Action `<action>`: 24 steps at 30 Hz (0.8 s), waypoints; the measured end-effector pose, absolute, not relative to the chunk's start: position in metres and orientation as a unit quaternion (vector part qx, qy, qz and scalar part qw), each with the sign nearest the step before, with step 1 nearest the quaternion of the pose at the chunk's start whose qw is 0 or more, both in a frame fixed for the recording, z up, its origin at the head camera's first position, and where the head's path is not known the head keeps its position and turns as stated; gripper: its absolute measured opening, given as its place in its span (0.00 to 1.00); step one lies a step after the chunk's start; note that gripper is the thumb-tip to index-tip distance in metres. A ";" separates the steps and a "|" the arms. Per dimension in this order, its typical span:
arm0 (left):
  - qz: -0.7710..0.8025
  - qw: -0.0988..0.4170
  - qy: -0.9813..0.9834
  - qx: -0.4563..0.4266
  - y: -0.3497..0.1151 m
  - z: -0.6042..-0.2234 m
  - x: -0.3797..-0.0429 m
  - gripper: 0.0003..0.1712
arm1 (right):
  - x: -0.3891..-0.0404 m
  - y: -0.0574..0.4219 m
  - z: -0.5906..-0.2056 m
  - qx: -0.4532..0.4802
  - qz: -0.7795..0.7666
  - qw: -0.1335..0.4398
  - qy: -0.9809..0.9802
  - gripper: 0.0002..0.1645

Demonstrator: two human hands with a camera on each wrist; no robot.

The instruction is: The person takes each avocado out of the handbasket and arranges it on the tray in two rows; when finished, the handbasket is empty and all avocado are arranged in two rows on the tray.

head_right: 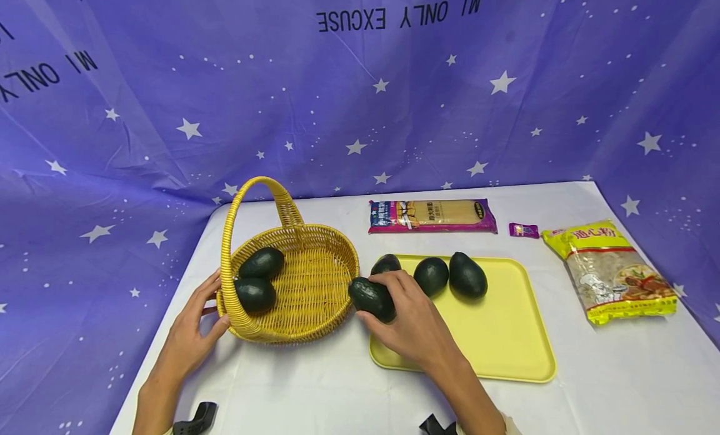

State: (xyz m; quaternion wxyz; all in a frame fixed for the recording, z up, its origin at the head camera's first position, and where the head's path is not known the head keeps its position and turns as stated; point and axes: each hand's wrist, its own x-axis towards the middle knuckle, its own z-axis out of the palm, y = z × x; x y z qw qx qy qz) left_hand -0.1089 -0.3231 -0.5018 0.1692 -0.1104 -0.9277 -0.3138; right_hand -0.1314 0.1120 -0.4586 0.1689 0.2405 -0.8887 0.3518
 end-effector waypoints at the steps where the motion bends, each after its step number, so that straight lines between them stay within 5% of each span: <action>1: -0.314 0.169 -0.928 -0.111 -0.323 -0.502 -0.109 0.44 | -0.131 0.112 -0.459 0.239 0.352 0.169 -0.889 0.38; 24: -0.314 0.173 -0.927 -0.111 -0.323 -0.501 -0.109 0.44 | -0.116 0.121 -0.477 0.187 0.339 0.139 -0.912 0.38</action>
